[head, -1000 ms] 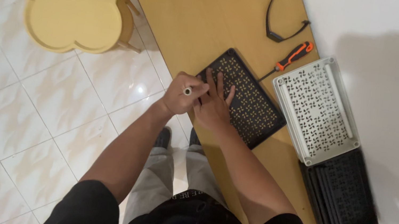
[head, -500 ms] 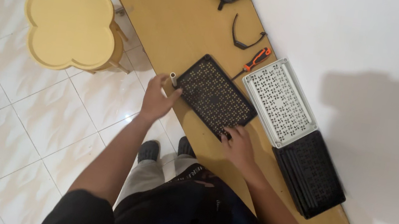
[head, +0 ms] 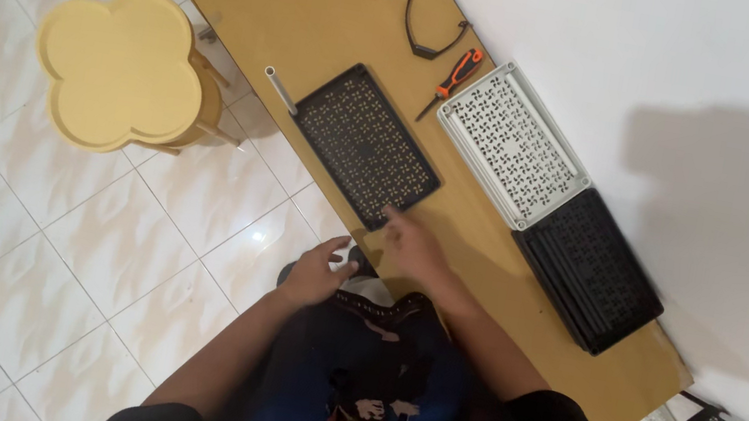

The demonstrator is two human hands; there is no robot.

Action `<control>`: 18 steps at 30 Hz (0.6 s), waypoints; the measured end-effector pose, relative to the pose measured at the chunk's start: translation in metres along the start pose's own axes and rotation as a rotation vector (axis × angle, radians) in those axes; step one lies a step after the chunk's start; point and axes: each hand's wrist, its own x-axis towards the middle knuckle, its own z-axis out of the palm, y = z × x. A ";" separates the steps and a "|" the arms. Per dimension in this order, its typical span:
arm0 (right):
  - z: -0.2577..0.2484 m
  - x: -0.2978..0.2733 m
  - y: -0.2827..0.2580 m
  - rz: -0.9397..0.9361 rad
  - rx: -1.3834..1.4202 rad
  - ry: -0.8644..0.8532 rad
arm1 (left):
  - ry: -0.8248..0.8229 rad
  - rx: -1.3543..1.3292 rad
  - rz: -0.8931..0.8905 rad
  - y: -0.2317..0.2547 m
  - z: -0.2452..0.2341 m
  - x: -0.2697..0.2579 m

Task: The person assembles plastic trays by inserting white and black rods into the corners of black and white trays. They use a screwdriver to tighten the connections and stack the assembled trays on a wooden table.

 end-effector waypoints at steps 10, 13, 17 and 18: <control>-0.126 0.037 0.092 -0.048 -0.326 0.580 | -0.002 -0.009 -0.289 0.018 -0.027 0.008; -0.124 0.038 0.101 0.035 -0.293 0.508 | -0.025 0.124 -0.297 0.008 -0.016 0.013; -0.124 0.042 0.107 0.052 -0.348 0.443 | 0.005 0.107 -0.207 -0.004 0.006 0.025; -0.125 0.043 0.107 0.061 -0.333 0.447 | -0.011 0.104 -0.260 -0.003 0.009 0.030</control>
